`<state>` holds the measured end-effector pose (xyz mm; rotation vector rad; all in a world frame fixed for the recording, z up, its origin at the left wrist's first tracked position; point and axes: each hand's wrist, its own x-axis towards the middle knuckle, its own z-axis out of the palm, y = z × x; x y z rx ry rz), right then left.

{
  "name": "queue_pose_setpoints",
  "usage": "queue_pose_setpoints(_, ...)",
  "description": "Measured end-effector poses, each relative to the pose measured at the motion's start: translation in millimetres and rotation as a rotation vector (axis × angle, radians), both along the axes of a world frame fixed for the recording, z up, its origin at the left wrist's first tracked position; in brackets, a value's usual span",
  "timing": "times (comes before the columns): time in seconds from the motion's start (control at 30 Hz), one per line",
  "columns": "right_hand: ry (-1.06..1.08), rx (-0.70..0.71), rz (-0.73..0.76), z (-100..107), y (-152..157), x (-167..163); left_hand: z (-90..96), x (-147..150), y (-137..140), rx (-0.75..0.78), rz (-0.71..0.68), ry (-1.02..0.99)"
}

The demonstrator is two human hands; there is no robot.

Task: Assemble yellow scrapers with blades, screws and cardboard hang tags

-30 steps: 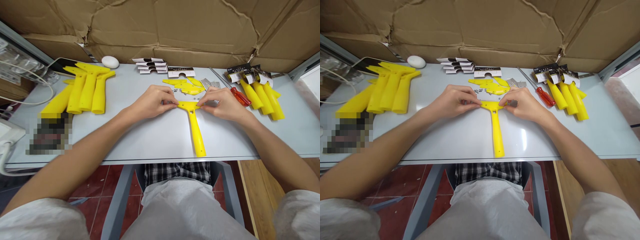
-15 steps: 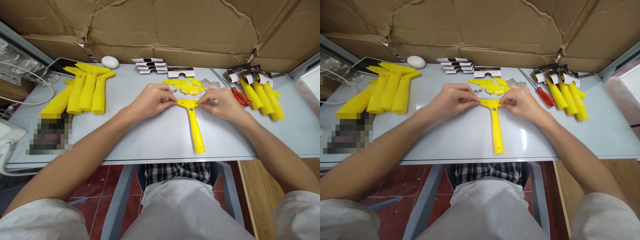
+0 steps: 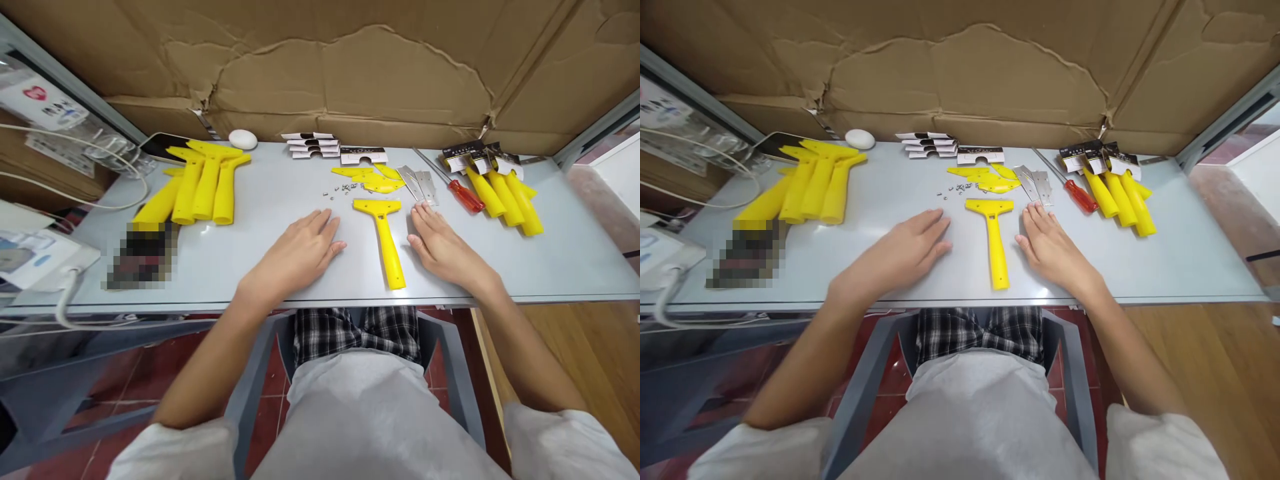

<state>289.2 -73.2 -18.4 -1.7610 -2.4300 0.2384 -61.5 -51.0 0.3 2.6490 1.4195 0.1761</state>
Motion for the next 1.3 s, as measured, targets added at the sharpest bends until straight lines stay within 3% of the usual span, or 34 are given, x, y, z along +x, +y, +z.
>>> queue_pose_setpoints(0.13,-0.079,-0.032,-0.027,-11.9,-9.1,-3.8,-24.8,9.0,-14.4,0.007,0.109,-0.068)
queue_pose_setpoints(0.27,-0.096,-0.021,-0.04,-13.1,-9.0,-6.2,-33.1,14.5,-17.5,0.018,0.157,-0.122)
queue_pose_setpoints(0.67,-0.091,-0.047,-0.097,-9.3,-10.9,-9.5,-34.5,10.6,-17.1,0.029,0.137,-0.18)
queue_pose_setpoints(1.3,-0.11,-0.1,-0.146,0.2,-12.7,-18.3,-28.2,15.9,-19.6,-0.007,0.159,-0.103)
